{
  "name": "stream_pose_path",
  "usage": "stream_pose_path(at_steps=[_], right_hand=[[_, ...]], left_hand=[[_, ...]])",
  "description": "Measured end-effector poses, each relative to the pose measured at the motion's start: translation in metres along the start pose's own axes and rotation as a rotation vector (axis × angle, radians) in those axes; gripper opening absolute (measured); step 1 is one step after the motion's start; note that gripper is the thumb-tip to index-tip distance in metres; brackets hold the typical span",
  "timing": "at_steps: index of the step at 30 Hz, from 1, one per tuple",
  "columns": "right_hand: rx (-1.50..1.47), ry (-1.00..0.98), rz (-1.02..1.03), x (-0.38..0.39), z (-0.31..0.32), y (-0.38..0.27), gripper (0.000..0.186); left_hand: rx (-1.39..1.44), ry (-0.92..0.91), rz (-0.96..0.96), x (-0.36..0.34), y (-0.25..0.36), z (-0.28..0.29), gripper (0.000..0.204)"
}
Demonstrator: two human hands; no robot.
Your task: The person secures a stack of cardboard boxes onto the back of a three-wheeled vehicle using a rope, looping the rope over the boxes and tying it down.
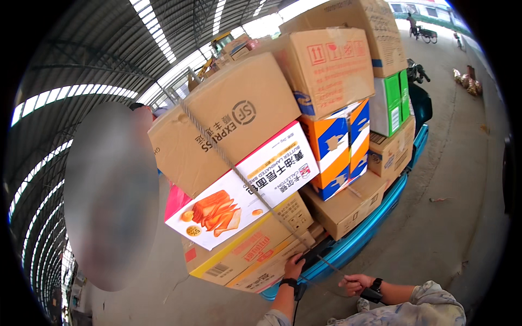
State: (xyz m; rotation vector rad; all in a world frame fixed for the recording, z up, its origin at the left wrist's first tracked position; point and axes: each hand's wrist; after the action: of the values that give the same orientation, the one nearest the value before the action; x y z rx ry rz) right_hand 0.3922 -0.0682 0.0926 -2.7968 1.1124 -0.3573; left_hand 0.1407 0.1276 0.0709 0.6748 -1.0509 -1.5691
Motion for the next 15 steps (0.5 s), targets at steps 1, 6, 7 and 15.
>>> stream_pose_path(at_steps=[1,6,7,15], right_hand=[[0.066,0.014,-0.032,0.011,-0.003,-0.004,0.035],[1.397,0.366,-0.2,0.021,-0.074,-0.002,0.032],[1.756,0.406,-0.25,0.021,-0.076,0.005,0.03],[0.043,0.211,0.265,0.028,-0.119,0.041,0.039]], left_hand=[[0.018,-0.001,-0.034,-0.005,-0.007,-0.002,0.037],[0.002,-0.044,0.019,-0.001,0.011,0.007,0.039],[-0.079,-0.008,0.025,0.003,0.013,0.004,0.041],[-0.202,0.058,-0.095,-0.01,0.028,0.001,0.039]])
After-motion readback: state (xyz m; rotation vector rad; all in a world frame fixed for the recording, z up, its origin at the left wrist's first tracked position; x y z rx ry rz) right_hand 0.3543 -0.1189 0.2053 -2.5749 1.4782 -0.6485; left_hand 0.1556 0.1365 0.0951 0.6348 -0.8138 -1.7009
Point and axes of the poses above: each hand's wrist, its own x-axis away from the middle knuckle, its own z-axis out of the back of the hand, y = z × x, and after that the axes turned 3 degrees about z, right-handed
